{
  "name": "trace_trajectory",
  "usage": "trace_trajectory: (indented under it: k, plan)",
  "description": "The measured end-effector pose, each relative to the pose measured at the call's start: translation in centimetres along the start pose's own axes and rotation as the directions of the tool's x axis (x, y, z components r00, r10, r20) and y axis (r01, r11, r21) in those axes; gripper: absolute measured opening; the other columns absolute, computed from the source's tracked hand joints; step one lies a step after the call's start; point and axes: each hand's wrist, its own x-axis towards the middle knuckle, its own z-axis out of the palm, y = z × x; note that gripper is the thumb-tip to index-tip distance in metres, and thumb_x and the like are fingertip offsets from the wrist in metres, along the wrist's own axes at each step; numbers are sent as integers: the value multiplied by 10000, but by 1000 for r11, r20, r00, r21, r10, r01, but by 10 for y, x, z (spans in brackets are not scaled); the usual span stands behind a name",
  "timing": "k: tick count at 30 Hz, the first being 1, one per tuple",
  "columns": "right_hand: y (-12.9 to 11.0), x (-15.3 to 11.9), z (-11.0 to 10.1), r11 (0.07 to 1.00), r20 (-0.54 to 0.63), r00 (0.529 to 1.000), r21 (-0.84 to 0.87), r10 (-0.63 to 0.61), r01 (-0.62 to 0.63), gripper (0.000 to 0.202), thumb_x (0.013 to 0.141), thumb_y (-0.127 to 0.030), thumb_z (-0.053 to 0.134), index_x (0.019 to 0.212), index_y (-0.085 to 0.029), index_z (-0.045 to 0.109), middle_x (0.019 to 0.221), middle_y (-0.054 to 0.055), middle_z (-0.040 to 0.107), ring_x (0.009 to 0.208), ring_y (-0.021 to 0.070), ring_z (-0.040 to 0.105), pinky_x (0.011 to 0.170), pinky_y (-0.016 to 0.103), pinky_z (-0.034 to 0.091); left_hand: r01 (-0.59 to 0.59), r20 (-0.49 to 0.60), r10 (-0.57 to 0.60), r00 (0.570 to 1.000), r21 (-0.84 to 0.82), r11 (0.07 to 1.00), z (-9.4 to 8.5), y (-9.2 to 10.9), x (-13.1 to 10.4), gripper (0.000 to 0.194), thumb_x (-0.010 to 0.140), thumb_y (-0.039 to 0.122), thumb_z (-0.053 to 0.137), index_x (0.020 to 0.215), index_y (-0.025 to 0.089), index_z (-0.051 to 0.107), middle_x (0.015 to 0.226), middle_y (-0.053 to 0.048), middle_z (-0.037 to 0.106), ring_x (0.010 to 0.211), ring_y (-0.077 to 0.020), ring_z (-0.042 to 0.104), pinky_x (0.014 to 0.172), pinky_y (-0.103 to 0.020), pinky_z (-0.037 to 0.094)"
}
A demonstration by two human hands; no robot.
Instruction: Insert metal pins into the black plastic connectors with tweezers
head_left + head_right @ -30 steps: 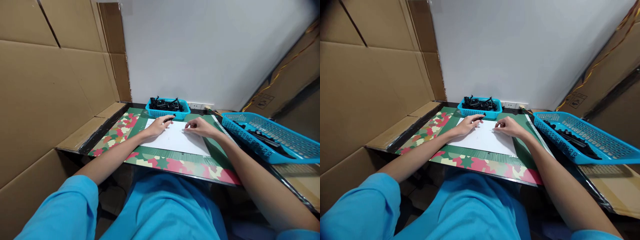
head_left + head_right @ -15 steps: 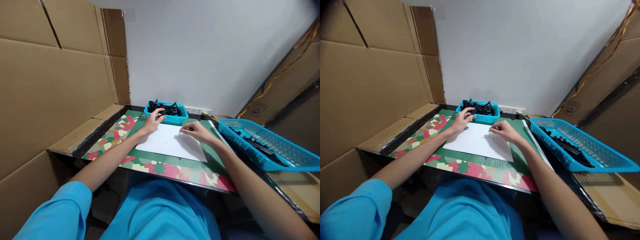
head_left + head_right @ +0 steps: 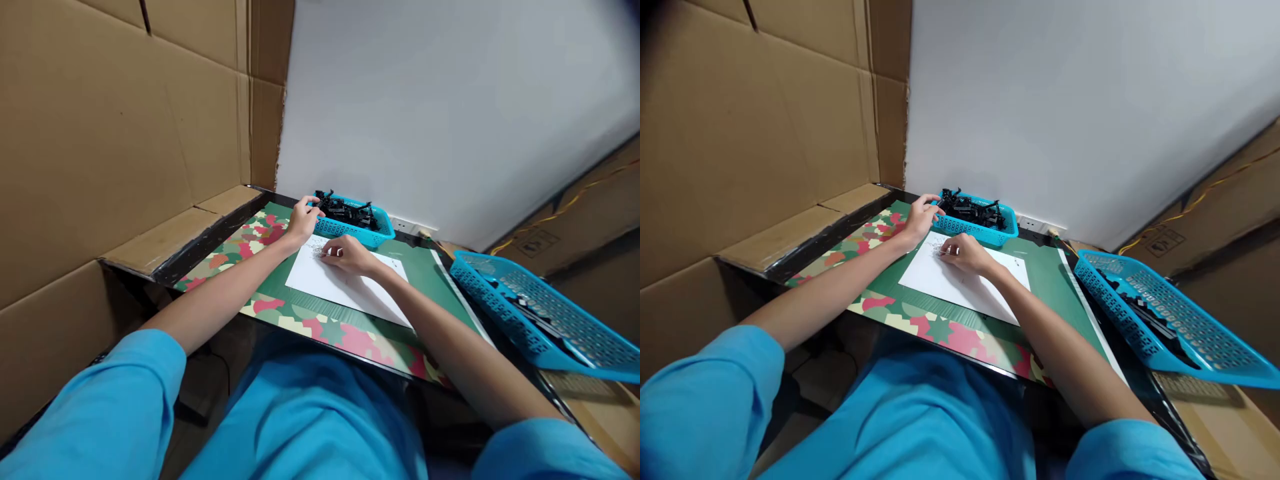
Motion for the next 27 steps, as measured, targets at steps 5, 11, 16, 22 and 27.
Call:
trace_trajectory:
  k: [5,11,16,22,27]
  plan:
    - [4,-6,4,1000,34,999,16,-5,4,243,948,-391,696,946,-185,825,855,74,766,736,190,603,711,335,431,-10,35,9,999,24,1000,4,2,-2,269,884,113,569,1127,202,640,797,-36,739,671,-165,621,656,-297,462]
    - [5,-35,-15,998,103,993,-5,62,-62,332,981,-477,661,945,-179,805,790,59,712,685,178,524,651,344,377,33,140,-36,989,27,999,10,6,-10,312,895,102,533,1177,208,615,814,-32,745,626,-146,594,618,-287,456]
    - [15,-54,-24,993,-44,992,-4,121,-121,420,1008,-527,629,880,-167,801,649,21,559,609,147,375,579,348,258,48,170,-50,984,14,999,12,4,-12,304,916,93,568,1193,205,626,814,-39,732,620,-139,589,591,-279,446]
    - [21,-55,-12,988,-43,997,142,70,-63,387,947,-564,724,1000,-197,832,654,5,583,604,141,419,584,321,312,64,219,-64,974,9,998,16,7,-19,370,933,77,547,1281,196,586,874,-60,747,629,-135,587,555,-261,451]
    - [19,-53,-12,983,-8,999,180,43,-40,332,918,-510,763,983,-197,853,763,46,722,678,166,546,648,324,393,92,246,-97,964,35,995,17,8,-22,371,928,78,560,1282,188,571,861,-51,738,621,-123,581,562,-245,463]
